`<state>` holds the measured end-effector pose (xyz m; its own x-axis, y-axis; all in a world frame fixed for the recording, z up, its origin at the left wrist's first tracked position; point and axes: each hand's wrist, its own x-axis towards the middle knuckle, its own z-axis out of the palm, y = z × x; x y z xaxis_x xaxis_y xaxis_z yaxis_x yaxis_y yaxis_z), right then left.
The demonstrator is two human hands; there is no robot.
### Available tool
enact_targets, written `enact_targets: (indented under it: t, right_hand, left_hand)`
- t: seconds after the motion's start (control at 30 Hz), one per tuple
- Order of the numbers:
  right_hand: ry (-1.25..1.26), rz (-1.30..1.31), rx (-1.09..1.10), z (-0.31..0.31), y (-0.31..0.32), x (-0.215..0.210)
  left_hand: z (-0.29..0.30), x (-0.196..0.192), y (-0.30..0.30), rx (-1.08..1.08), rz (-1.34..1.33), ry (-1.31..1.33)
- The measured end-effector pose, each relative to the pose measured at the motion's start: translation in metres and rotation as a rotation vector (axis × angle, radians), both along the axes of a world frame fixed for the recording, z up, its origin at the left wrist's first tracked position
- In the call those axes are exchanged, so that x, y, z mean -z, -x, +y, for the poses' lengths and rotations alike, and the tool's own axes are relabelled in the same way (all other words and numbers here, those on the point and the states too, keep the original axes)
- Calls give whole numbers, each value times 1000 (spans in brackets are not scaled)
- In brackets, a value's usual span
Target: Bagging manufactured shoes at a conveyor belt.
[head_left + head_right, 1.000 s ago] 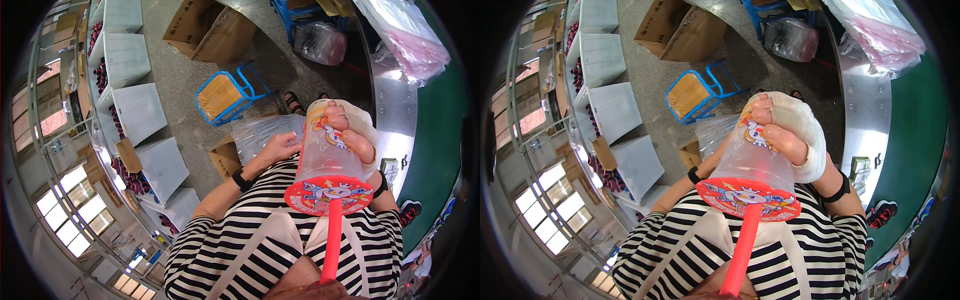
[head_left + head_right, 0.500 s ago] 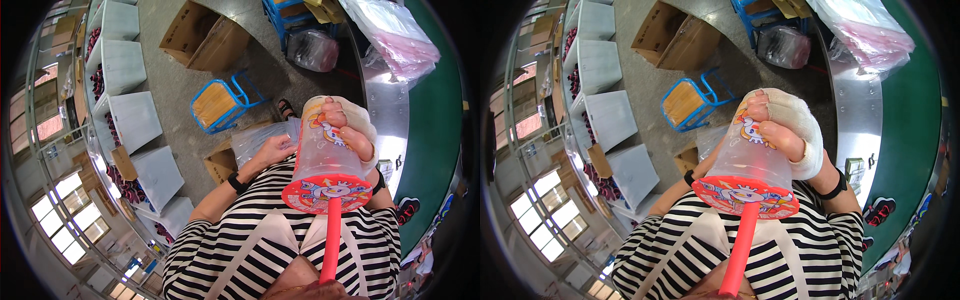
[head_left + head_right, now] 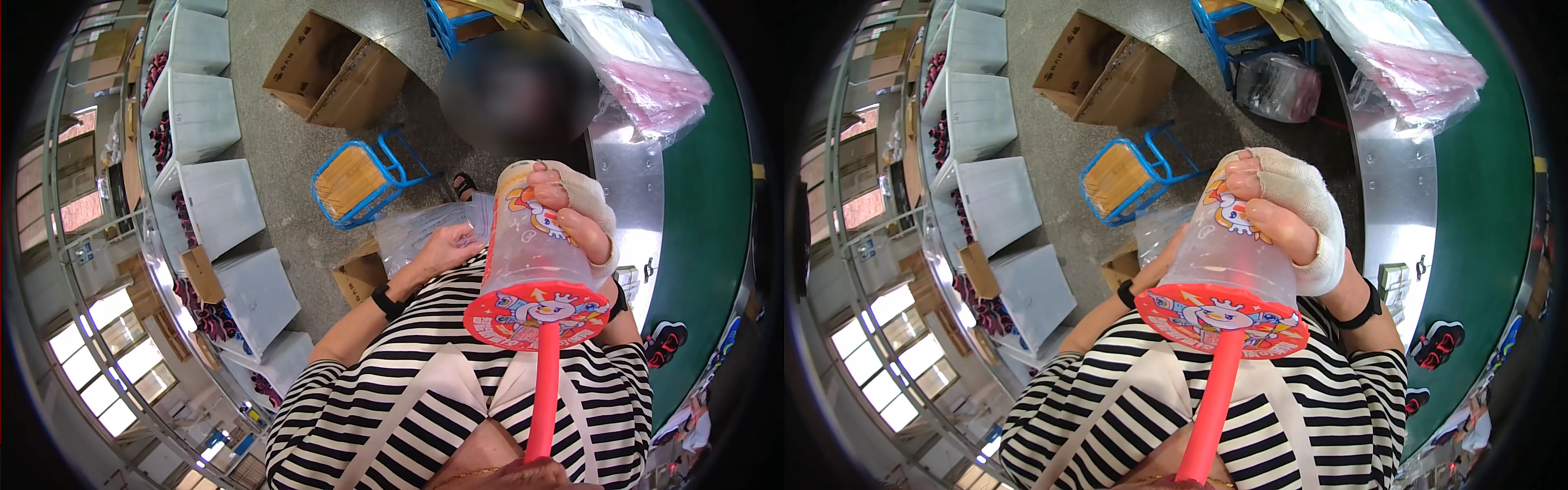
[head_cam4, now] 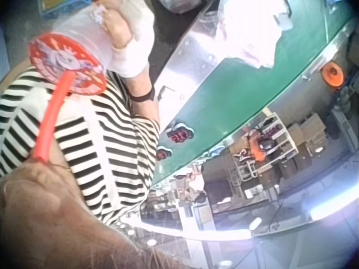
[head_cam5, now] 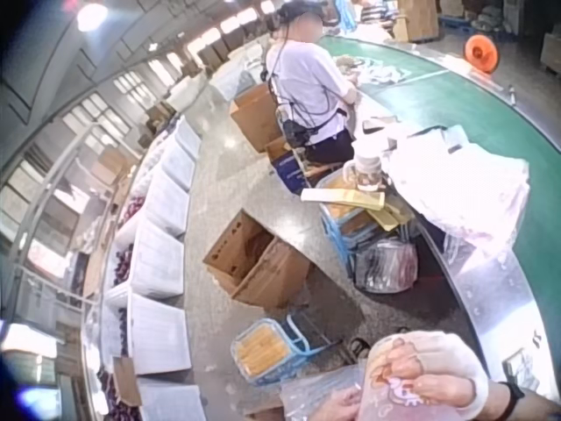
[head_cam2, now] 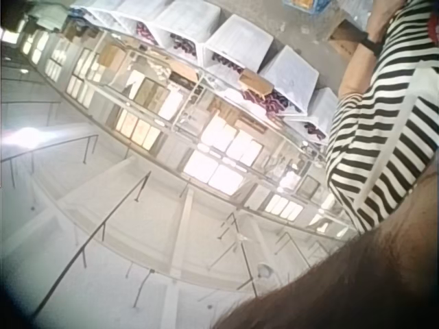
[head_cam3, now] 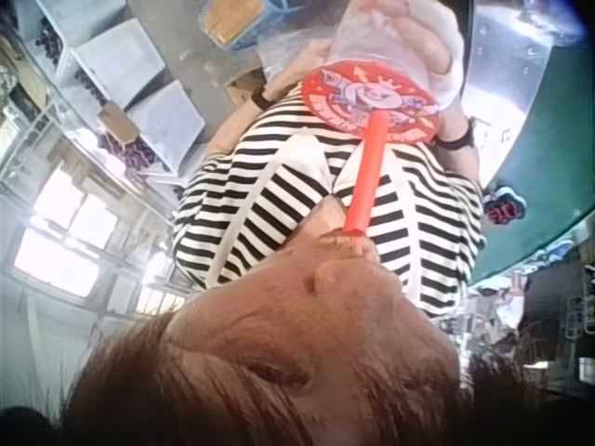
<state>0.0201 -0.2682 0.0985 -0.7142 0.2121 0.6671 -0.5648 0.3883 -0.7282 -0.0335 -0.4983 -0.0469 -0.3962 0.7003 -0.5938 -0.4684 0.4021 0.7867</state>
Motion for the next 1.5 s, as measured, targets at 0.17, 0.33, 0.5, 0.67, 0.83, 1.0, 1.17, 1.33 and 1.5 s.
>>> enact_targets:
  t: [0.17, 0.33, 0.5, 0.67, 0.83, 1.0, 1.17, 1.33, 1.5]
  right_hand:
    - [-1, 23, 7, -1, 3, 2]
    - [33, 43, -47, 1, 5, 4]
    - [3, -28, -25, -2, 2, 0]
    - [8, -3, -70, -1, 8, 0]
    - [-4, 19, 16, -8, 10, -3]
    - [-7, 30, -75, -3, 10, -1]
    - [-23, -9, -59, -4, 8, -1]
    - [9, 38, -54, -9, 13, -1]
    - [53, 42, -66, -7, 17, -2]
  left_hand:
    - [0, 6, -4, -97, -92, -32]
    - [0, -1, 4, 21, 6, 6]
    - [-1, 0, 1, 5, 47, -31]
    - [-11, 37, -10, -136, -125, -55]
    - [-13, 34, -9, -81, -9, -83]
    - [-12, 33, -8, -83, 10, -87]
    - [-12, 31, -10, -124, -16, -105]
    - [-13, 37, -11, -145, -76, -72]
    - [-15, 47, -11, -168, -147, -36]
